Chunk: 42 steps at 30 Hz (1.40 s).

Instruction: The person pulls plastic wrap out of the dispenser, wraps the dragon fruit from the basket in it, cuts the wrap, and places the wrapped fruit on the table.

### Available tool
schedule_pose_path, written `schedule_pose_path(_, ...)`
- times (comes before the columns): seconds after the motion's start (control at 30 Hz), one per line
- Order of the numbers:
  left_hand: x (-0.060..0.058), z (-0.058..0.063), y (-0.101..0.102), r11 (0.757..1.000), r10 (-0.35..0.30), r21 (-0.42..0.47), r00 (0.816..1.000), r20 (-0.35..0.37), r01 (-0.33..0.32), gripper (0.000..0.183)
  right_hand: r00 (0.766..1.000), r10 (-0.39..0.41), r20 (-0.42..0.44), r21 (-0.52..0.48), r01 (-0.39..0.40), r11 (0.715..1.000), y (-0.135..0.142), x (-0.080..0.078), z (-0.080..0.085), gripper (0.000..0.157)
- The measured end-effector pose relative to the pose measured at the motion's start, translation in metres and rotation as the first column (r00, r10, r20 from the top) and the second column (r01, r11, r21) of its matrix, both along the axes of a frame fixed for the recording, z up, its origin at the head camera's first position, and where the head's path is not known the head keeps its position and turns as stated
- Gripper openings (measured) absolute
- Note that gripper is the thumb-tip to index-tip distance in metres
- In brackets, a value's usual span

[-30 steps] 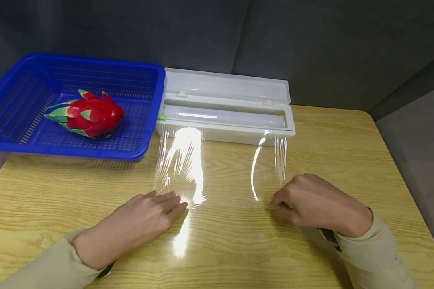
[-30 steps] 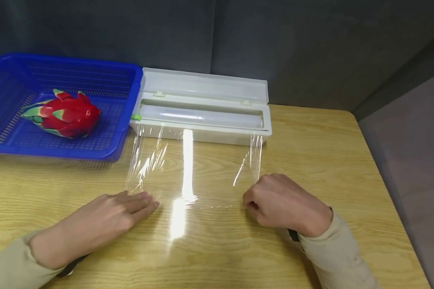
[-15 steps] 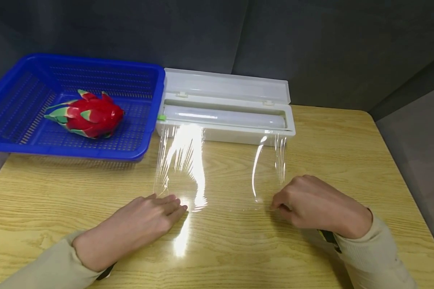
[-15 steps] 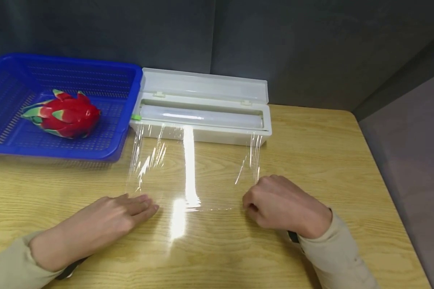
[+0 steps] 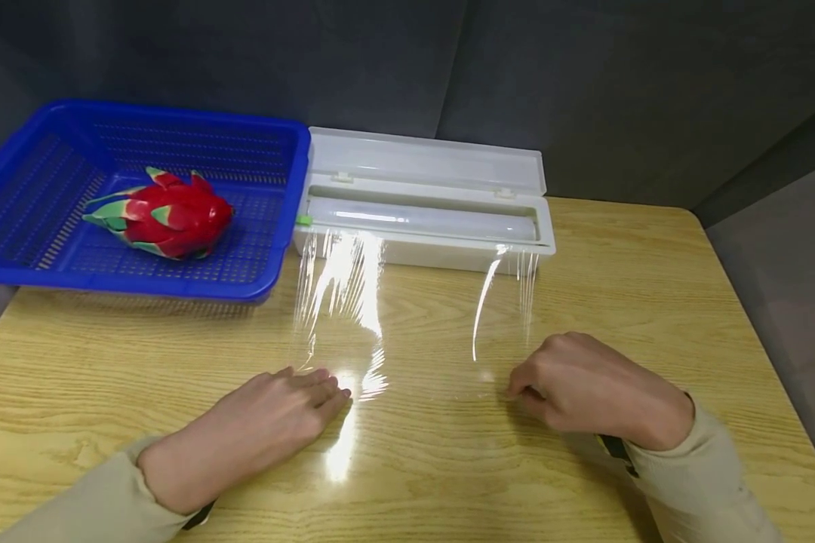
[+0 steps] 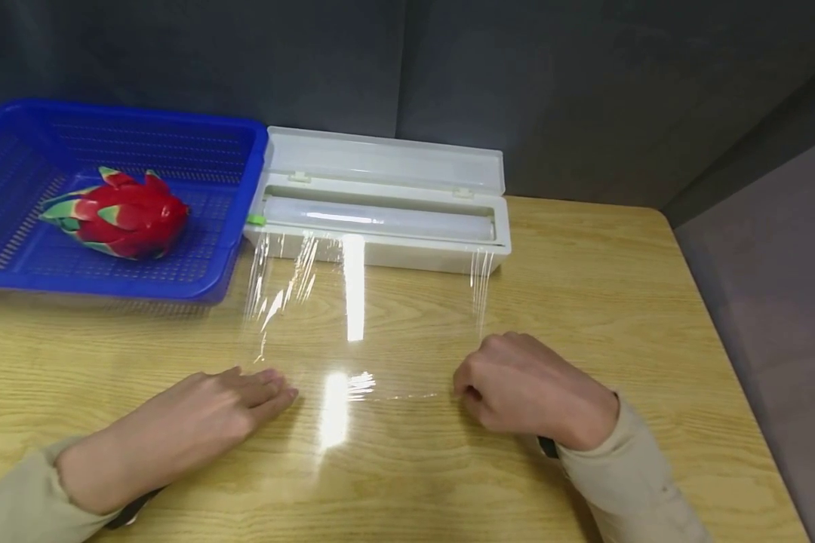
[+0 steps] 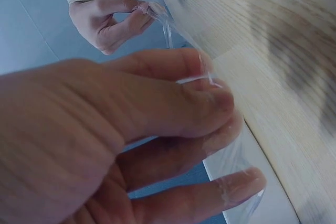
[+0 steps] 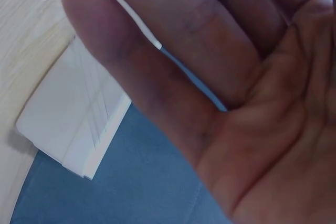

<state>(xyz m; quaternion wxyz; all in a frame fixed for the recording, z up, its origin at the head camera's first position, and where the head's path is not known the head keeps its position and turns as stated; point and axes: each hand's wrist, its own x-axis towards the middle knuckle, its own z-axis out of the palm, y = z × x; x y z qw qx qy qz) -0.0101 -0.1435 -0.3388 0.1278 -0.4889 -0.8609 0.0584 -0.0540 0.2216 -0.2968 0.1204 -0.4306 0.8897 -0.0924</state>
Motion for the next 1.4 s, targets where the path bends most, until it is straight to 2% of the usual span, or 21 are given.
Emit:
schedule_pose_path(0.43,0.0021,-0.0001,0.0015,0.999,0.014,-0.035,0.998,0.061,-0.012,0.030,1.000,0.000,0.015,0.006,0.000,1.000,-0.0010,0.0011,-0.0011,0.023)
schedule_pose_path(0.73,0.0020,-0.0003,0.0026,1.000,-0.011,-0.020,1.000,0.027,0.011,0.026,0.999,0.008,0.031,0.012,-0.008,1.000,-0.0040,0.0022,-0.0041,0.033)
schedule_pose_path(1.13,0.0023,0.0000,0.0033,1.000,-0.020,-0.001,1.000,0.016,0.020,0.020,0.999,0.012,0.051,0.023,-0.013,1.000,-0.0060,0.0024,-0.0042,0.032)
schedule_pose_path(1.4,0.0028,0.0009,0.0027,1.000,-0.018,0.014,0.999,0.047,0.017,0.017,0.997,0.006,0.073,0.031,-0.009,0.999,-0.0078,0.0026,-0.0049,0.029)
